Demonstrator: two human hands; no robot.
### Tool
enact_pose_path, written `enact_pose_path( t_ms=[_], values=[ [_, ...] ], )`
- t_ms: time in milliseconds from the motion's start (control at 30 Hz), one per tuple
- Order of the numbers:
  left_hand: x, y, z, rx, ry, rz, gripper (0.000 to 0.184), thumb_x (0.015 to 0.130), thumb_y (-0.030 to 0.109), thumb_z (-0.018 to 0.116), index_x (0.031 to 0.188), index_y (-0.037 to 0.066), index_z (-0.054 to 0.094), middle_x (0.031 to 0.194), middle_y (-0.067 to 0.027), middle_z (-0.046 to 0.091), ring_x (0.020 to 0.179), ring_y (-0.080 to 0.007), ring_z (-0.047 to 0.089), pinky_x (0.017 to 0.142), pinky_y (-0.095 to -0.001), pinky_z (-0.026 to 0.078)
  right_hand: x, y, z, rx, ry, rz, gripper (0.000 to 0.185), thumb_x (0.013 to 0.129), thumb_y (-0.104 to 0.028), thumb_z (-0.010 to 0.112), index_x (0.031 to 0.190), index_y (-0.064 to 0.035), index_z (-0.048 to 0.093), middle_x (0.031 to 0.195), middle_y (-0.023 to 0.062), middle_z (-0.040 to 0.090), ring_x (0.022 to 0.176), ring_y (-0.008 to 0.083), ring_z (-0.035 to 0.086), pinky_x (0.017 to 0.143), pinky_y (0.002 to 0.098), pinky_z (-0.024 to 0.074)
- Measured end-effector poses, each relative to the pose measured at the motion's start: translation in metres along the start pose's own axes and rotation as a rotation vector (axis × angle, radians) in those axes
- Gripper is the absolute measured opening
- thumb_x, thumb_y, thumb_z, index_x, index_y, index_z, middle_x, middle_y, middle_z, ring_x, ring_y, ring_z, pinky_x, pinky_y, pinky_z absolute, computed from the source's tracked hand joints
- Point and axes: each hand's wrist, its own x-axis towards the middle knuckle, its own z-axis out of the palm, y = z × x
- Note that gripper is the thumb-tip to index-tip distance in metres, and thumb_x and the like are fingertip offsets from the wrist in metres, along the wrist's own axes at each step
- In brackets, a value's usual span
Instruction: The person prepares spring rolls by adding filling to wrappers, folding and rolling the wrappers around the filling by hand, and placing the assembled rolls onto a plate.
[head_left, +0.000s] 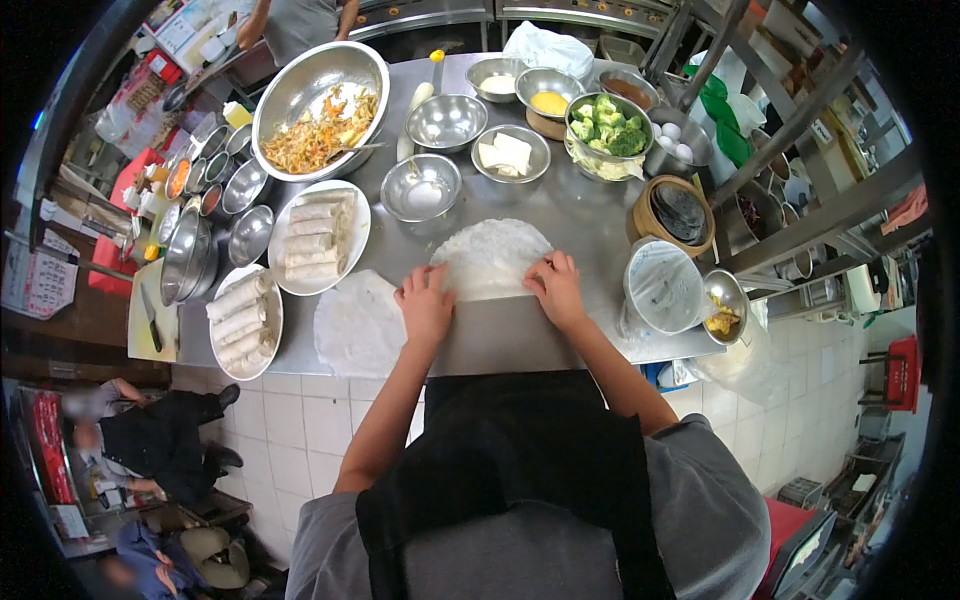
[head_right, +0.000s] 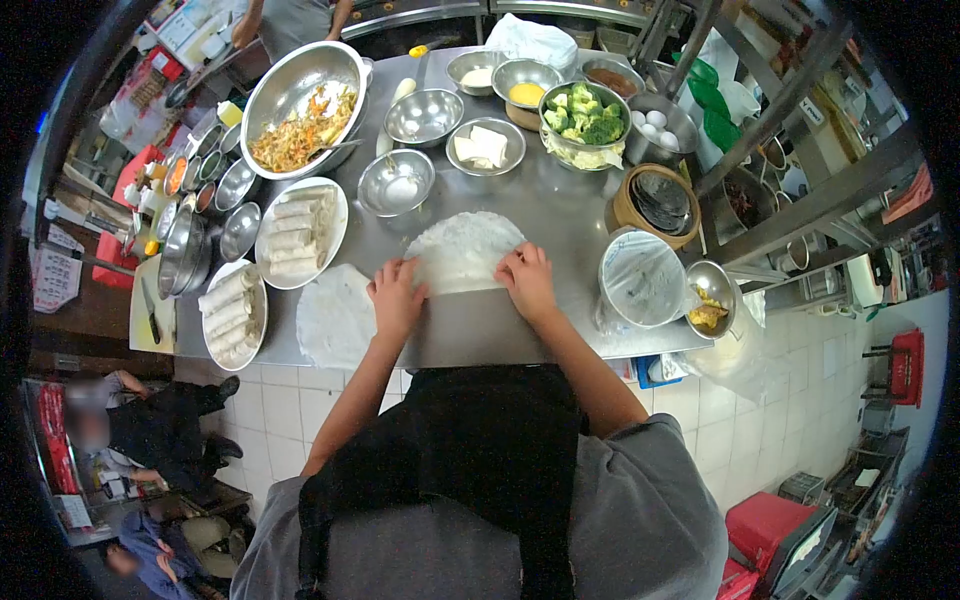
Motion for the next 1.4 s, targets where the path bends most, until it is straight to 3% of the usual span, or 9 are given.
enact_pose_path(
  t_ms=[133,167,400,667,800,1033,1167,1267,1400],
  values=[
    [0.003,0.010,-0.001,-0.183,-0.101,0.402,0.052,0.076,0.005,0.067,0.127,0.014,0.061,0.131,-0.0080,0.059,0.117,-0.0299,0.056,0.105,-0.0482,0.039,0.004,-0.007,0.000,0.057,0.006,0.049,0.008,0.081,-0.015,0.073,0.088,-0.0149,0.069,0.108,0.0042,0.057,0.104,0.0268,0.053,0.084,0.0424,0.0411],
    [0.001,0.016,0.001,-0.220,-0.115,0.394,0.047,0.078,0.002,0.065,0.124,0.011,0.064,0.132,-0.0084,0.059,0.119,-0.0301,0.056,0.101,-0.0428,0.044,0.004,-0.010,-0.002,0.045,0.002,0.046,0.008,0.082,-0.015,0.072,0.089,-0.0148,0.069,0.107,0.0043,0.057,0.103,0.0270,0.054,0.084,0.0425,0.0414],
    [-0.004,0.012,0.007,-0.444,-0.153,0.216,0.039,0.084,0.000,0.062,0.122,0.007,0.065,0.127,-0.0118,0.061,0.117,-0.0318,0.058,0.096,-0.0413,0.050,0.042,-0.027,-0.005,-0.014,-0.146,0.086,0.007,0.086,-0.015,0.068,0.092,-0.0138,0.069,0.096,0.0080,0.062,0.100,0.0296,0.060,0.083,0.0442,0.0430],
    [-0.003,-0.008,-0.012,-0.759,-0.057,-0.032,0.034,0.087,-0.004,0.058,0.119,0.005,0.066,0.128,-0.0155,0.059,0.114,-0.0355,0.060,0.092,-0.0401,0.053,0.228,-0.128,0.017,0.351,-0.016,-0.305,0.011,0.089,-0.017,0.066,0.096,-0.0087,0.067,0.100,0.0136,0.061,0.100,0.0358,0.060,0.082,0.0450,0.0505],
    [-0.013,-0.015,-0.024,-0.737,0.014,-0.101,0.026,0.090,-0.003,0.058,0.111,0.005,0.070,0.120,-0.0167,0.064,0.110,-0.0323,0.064,0.092,-0.0377,0.052,0.301,-0.173,0.077,-0.032,-0.103,-0.445,0.024,0.089,-0.018,0.065,0.110,-0.0053,0.063,0.109,0.0172,0.060,0.099,0.0362,0.063,0.084,0.0472,0.0531],
    [-0.033,-0.026,-0.031,-0.792,0.041,-0.185,0.018,0.090,-0.004,0.060,0.103,0.003,0.071,0.111,-0.0163,0.068,0.101,-0.0325,0.067,0.089,-0.0363,0.052,0.345,-0.198,0.127,-0.109,-0.467,-0.334,0.029,0.090,-0.010,0.053,0.117,-0.0027,0.059,0.111,0.0233,0.065,0.099,0.0376,0.069,0.082,0.0499,0.0559],
    [-0.037,-0.039,-0.028,-0.766,0.056,-0.141,0.022,0.087,-0.006,0.061,0.103,0.005,0.071,0.105,-0.0112,0.069,0.084,-0.0265,0.066,0.071,-0.0325,0.053,0.394,-0.200,0.104,-0.007,-0.451,-0.257,0.016,0.085,-0.009,0.058,0.093,-0.0083,0.072,0.095,0.0168,0.072,0.097,0.0328,0.070,0.081,0.0461,0.0552],
    [-0.032,-0.047,-0.029,-0.784,0.046,-0.126,0.026,0.085,-0.008,0.059,0.104,0.005,0.071,0.103,-0.0117,0.068,0.084,-0.0273,0.066,0.072,-0.0330,0.053,0.426,-0.198,0.102,-0.002,-0.213,-0.333,0.013,0.082,-0.012,0.064,0.089,-0.0143,0.074,0.093,0.0128,0.073,0.093,0.0303,0.070,0.079,0.0439,0.0548],
    [-0.015,-0.057,-0.034,-0.764,0.005,-0.093,0.030,0.083,-0.011,0.056,0.104,0.005,0.071,0.100,-0.0127,0.068,0.083,-0.0289,0.066,0.073,-0.0347,0.053,0.463,-0.190,0.125,-0.034,-0.364,-0.332,0.012,0.081,-0.015,0.068,0.091,-0.0171,0.075,0.091,0.0088,0.073,0.091,0.0286,0.070,0.077,0.0423,0.0540]
  ],
)
